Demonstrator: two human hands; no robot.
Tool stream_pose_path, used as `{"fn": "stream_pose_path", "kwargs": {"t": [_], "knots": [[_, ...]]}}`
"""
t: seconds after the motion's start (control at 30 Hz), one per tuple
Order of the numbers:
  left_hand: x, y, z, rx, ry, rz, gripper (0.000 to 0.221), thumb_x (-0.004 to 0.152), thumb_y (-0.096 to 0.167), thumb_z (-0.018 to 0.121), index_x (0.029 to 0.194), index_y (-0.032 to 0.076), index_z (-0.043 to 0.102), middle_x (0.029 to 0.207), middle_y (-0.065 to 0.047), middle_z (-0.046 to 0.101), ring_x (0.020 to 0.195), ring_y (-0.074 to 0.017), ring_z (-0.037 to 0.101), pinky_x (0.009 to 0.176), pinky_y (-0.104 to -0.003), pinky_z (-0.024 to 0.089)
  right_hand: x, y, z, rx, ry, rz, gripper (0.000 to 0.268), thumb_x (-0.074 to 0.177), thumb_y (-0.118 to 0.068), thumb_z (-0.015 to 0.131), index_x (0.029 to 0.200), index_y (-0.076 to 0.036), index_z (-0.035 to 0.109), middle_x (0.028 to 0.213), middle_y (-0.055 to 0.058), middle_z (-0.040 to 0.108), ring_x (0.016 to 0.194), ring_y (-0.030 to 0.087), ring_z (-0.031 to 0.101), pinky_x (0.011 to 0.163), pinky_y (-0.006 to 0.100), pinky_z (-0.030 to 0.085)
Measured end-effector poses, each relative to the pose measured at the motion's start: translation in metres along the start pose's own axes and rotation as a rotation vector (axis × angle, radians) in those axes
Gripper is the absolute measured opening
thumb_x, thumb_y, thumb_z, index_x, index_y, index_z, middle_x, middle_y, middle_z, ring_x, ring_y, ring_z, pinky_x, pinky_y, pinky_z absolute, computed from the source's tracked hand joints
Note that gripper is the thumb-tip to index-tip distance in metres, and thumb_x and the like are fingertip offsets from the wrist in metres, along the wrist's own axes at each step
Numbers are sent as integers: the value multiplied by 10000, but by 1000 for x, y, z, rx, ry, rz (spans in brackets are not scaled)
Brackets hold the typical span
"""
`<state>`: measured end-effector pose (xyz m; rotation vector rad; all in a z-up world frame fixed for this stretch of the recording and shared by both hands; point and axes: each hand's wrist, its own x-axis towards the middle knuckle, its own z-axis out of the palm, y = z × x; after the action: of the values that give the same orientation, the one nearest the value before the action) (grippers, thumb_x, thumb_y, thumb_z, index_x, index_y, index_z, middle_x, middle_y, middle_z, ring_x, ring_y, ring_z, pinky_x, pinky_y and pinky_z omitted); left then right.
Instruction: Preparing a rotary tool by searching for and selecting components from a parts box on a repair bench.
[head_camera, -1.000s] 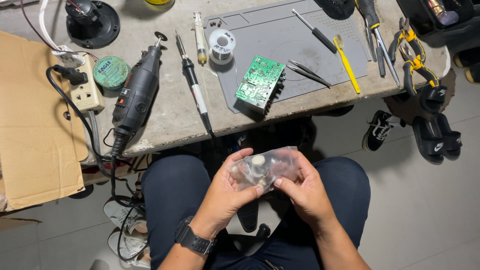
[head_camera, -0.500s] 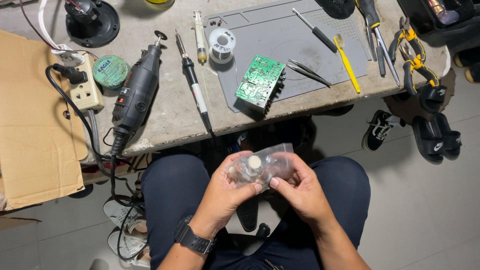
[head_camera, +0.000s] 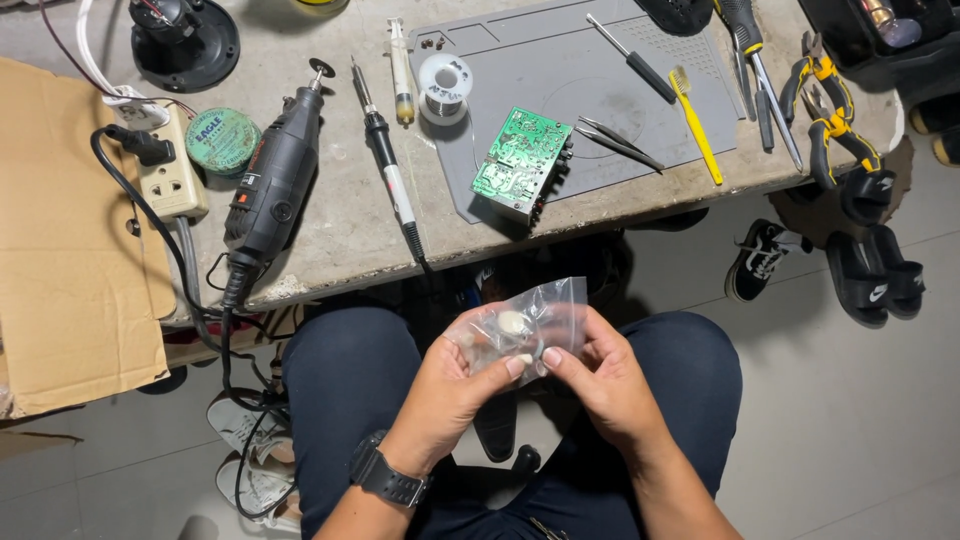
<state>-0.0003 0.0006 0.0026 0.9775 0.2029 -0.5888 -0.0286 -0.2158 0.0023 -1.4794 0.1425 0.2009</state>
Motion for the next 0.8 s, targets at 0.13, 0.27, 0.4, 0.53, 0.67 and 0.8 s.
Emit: {"fn": "stream_pose_path", "kwargs": {"t": [0.13, 0.27, 0.4, 0.53, 0.67, 0.8], "knots": [[1, -4, 2, 79, -10, 75, 613, 953, 54, 882, 1532, 65, 677, 1328, -101, 851, 1192, -199, 826, 1077, -350, 688, -2, 8, -3, 189, 68, 11, 505, 1040, -84, 767, 1528, -11, 661, 1257, 171, 872, 1131, 244, 828, 1013, 388, 674], [1, -6, -1, 109, 31, 59, 629, 920, 25, 903, 1514, 70, 702, 1272, -103, 861, 1164, -192, 819, 1075, -342, 678, -2, 3, 0, 100, 72, 61, 597, 946, -46, 875, 1510, -47, 680, 1179, 124, 869, 1066, 187, 819, 983, 344, 683], [0, 1, 0, 170, 60, 44, 636, 897, 51, 893, 1509, 88, 724, 1271, -111, 866, 1141, -183, 804, 1023, -344, 677, -1, 4, 0, 170, 91, 89, 561, 961, -14, 838, 1499, -34, 679, 1148, 161, 870, 1019, 208, 817, 914, 356, 678], [-1, 2, 0, 134, 72, 9, 684, 880, 20, 895, 1536, 80, 709, 1233, -120, 875, 1063, -180, 805, 959, -326, 672, -1, 5, 0, 185, 76, 87, 550, 976, -19, 826, 1505, -35, 676, 1162, 162, 872, 1038, 217, 823, 934, 359, 675], [-3, 6, 3, 139, 60, 8, 697, 863, 56, 921, 1526, 97, 712, 1177, -132, 887, 1033, -191, 819, 933, -340, 689, -3, 1, 2, 179, 69, 85, 530, 979, -28, 830, 1487, -37, 679, 1201, 165, 877, 1080, 224, 832, 975, 368, 678], [-4, 8, 4, 225, 81, -30, 699, 857, 88, 939, 1521, 133, 725, 1102, -111, 879, 1002, -173, 816, 920, -337, 710, -5, -1, 4, 140, 48, 80, 496, 978, -75, 853, 1446, -45, 691, 1211, 142, 875, 1093, 219, 833, 1002, 370, 677]]}}
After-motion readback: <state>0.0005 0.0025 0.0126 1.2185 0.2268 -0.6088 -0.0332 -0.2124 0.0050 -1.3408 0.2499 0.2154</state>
